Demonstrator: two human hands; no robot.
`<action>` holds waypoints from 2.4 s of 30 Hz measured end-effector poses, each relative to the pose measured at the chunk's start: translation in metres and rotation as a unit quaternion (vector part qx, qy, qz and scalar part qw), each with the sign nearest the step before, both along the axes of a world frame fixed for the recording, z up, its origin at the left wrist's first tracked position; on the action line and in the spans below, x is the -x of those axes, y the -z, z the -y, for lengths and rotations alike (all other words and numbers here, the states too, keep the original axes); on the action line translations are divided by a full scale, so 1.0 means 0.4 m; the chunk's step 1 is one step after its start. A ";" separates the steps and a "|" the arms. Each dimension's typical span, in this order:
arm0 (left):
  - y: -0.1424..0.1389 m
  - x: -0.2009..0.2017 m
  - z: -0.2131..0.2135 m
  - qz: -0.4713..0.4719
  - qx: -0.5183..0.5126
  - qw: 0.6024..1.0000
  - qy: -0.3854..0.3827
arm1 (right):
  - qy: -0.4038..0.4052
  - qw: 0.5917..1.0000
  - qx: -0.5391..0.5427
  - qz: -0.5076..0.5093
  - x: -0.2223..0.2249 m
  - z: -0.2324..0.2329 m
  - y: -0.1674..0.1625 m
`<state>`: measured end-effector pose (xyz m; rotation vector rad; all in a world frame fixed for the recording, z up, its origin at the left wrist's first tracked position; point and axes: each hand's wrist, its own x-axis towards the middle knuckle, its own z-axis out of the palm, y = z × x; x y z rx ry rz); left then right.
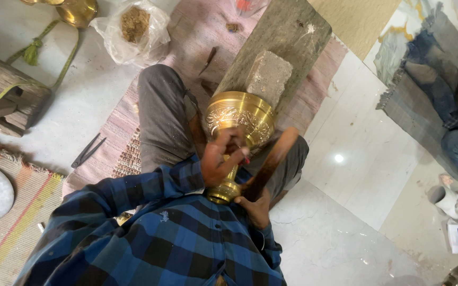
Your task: The person sits on the floor holding a brass vase between their legs and decorates its flared rim by hammering a small punch against the metal with a wooden mallet, working around the rim section by section.
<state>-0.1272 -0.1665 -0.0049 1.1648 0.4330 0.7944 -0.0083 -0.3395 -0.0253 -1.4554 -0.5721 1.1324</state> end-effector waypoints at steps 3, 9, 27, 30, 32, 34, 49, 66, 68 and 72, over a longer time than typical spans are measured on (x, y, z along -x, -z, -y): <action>0.009 -0.001 -0.003 -0.015 0.042 0.999 0.031 | 0.001 0.999 0.026 -0.032 -0.010 0.002 0.004; 0.055 0.078 0.014 -0.018 0.061 0.995 -0.076 | -0.047 0.997 0.026 0.063 -0.025 -0.007 -0.035; 0.034 -0.064 -0.284 -0.102 -0.071 0.990 -0.073 | 0.024 0.963 0.124 0.239 -0.234 -0.054 -0.133; 0.015 -0.120 -0.338 -0.101 -0.025 0.994 -0.018 | -0.041 0.926 0.078 0.366 -0.301 -0.119 -0.221; 0.014 -0.134 -0.345 -0.119 -0.008 0.993 0.008 | -0.101 0.871 0.034 0.480 -0.341 -0.167 -0.279; 0.011 -0.141 -0.346 -0.151 -0.059 0.987 0.010 | -0.134 0.822 0.010 0.554 -0.353 -0.214 -0.318; 0.027 -0.140 -0.358 -0.135 -0.017 0.990 0.032 | -0.215 0.757 0.052 0.615 -0.374 -0.488 -0.463; 0.028 -0.155 -0.332 -0.167 -0.025 0.986 -0.009 | -0.279 0.771 -0.029 0.571 -0.314 -0.568 -0.480; 0.025 -0.156 -0.331 -0.168 -0.019 0.986 -0.009 | -0.245 0.790 -0.055 0.559 -0.315 -0.571 -0.478; 0.021 -0.154 -0.327 -0.173 -0.005 0.985 -0.009 | -0.268 0.770 -0.045 0.577 -0.313 -0.573 -0.482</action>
